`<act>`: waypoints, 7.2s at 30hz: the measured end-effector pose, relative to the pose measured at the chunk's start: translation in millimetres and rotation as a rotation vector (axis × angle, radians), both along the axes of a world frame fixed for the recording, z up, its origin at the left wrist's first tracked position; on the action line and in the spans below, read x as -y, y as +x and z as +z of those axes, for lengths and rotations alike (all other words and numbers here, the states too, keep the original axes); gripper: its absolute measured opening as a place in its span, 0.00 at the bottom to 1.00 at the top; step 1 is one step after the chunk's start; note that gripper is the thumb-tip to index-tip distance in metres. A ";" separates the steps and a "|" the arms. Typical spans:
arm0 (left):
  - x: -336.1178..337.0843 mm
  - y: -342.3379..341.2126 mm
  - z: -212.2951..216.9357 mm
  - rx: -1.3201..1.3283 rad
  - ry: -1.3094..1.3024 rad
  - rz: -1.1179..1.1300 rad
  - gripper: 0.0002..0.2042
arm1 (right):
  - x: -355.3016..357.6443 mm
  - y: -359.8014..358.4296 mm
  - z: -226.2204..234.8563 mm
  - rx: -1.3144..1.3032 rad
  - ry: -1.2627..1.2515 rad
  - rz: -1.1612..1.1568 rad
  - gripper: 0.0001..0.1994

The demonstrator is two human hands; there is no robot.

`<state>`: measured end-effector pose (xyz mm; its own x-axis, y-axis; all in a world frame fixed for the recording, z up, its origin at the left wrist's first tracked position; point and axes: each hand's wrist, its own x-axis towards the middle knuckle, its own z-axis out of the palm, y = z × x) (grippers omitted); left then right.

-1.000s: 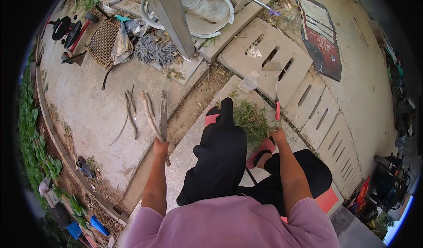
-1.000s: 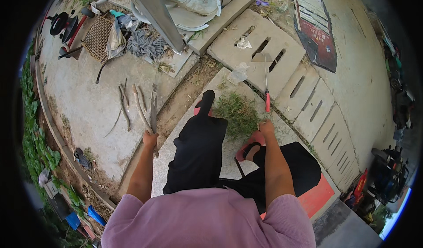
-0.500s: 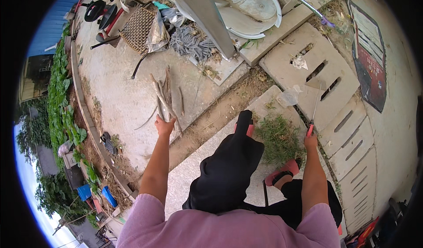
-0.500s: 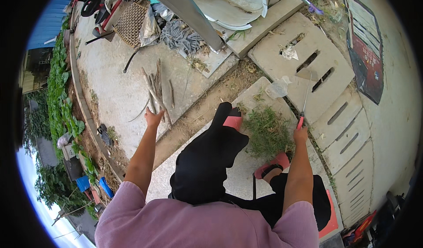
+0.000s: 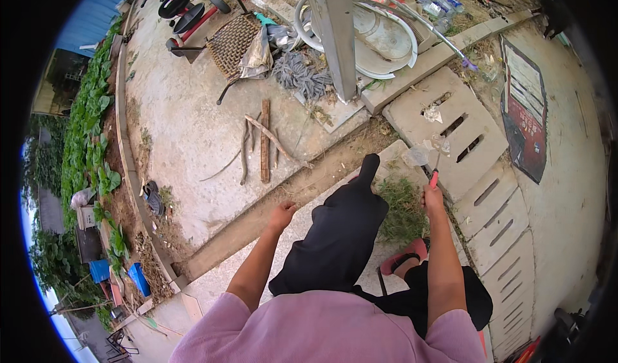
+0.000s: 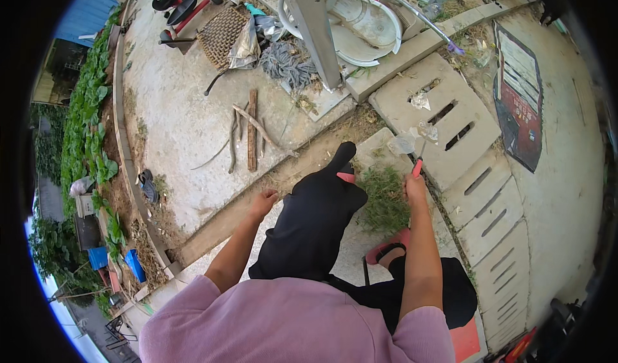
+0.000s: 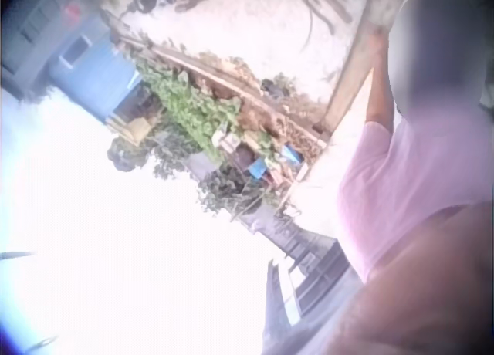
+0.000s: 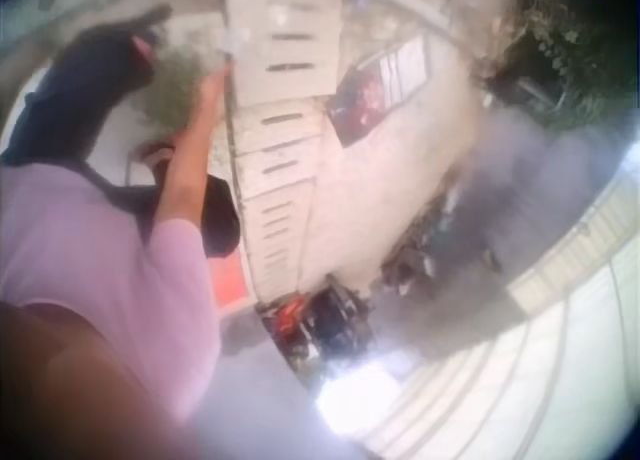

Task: The person sits on the ground and assembles a mop by inserting the metal rod into the teal plastic handle and attaching the mop head. The person manipulates the handle and rod to connect them.

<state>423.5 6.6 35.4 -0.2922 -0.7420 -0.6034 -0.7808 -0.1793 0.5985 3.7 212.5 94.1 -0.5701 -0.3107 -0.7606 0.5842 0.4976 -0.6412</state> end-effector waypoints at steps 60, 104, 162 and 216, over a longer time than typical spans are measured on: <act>0.4 52.4 127.1 -0.426 -0.046 0.458 0.10 | -93.8 179.2 84.0 -0.609 0.508 0.836 0.22; 226.0 -58.9 174.1 0.237 -0.645 -0.242 0.10 | -21.5 65.6 115.8 -0.731 0.554 0.868 0.14; 42.7 -8.5 -18.3 0.338 -0.194 -0.407 0.31 | -77.1 103.5 99.7 -0.421 0.301 0.716 0.19; -77.2 -237.1 275.0 -0.504 -0.314 -1.268 0.14 | -280.2 -51.3 236.8 -0.832 -0.419 -0.547 0.09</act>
